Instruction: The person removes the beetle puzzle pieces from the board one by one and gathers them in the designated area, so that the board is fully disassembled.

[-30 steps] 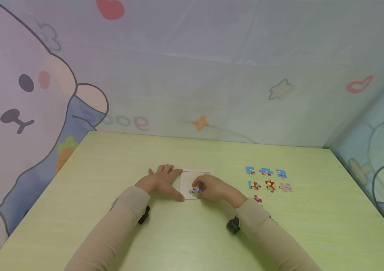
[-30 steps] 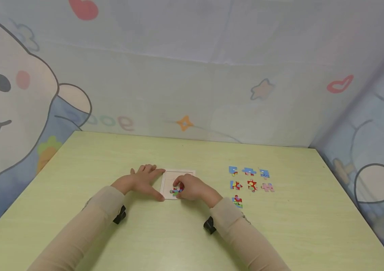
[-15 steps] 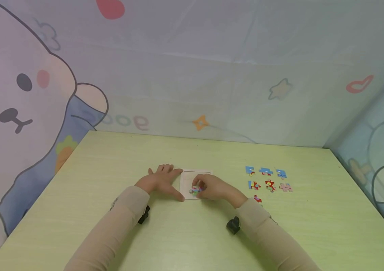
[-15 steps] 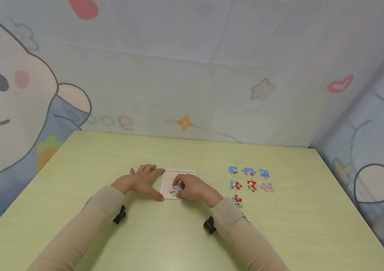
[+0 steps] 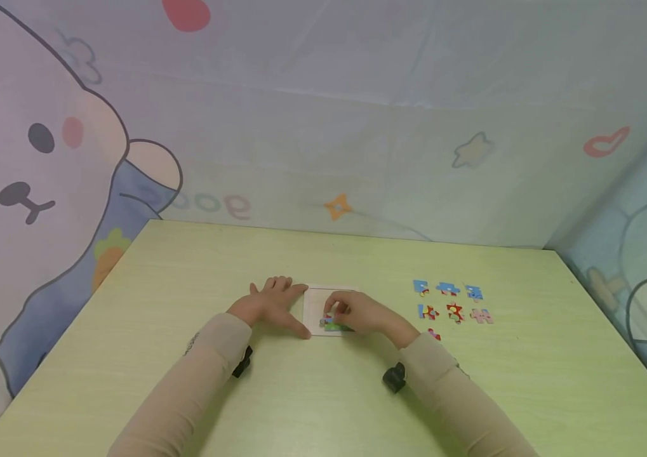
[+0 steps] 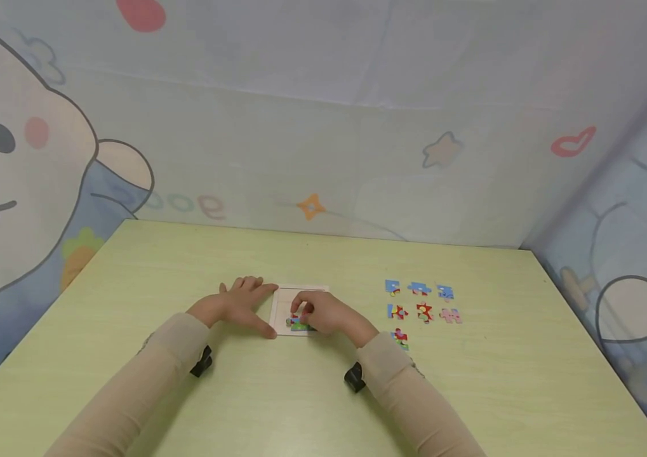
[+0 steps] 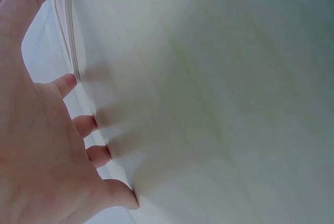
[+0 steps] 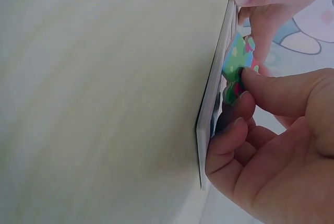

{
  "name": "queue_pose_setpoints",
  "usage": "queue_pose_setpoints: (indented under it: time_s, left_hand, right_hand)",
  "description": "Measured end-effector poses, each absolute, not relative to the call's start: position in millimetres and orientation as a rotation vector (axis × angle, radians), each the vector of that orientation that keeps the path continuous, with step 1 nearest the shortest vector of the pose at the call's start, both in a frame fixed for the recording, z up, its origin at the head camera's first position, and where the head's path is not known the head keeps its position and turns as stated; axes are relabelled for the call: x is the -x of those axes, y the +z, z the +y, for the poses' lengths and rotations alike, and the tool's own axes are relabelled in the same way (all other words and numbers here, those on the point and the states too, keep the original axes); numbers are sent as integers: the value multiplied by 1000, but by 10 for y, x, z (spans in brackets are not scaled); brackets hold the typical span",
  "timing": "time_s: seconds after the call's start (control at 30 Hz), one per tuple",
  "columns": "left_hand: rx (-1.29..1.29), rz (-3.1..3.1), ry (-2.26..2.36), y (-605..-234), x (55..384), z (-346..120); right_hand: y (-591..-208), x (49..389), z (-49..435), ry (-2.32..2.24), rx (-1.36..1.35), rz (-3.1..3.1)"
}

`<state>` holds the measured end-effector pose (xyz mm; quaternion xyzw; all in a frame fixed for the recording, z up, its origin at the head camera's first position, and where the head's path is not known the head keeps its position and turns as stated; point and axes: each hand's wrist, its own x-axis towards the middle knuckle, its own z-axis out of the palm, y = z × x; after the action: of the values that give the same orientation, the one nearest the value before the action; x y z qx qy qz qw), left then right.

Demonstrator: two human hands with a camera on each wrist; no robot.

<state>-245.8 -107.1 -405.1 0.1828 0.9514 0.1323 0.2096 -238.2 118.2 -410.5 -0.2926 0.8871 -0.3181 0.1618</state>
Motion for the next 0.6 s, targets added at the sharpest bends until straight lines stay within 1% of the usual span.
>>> queue_pose_setpoints:
  time_s: [0.4,0.6]
  left_hand:
    - [-509,2651,344,-4050,2457,-1069]
    - [-515,2653,338,-4043,2456,-1070]
  right_hand:
    - [-4113,2389,1242,-970,822,2516]
    - [-4046,2339,1342,-993,824,2538]
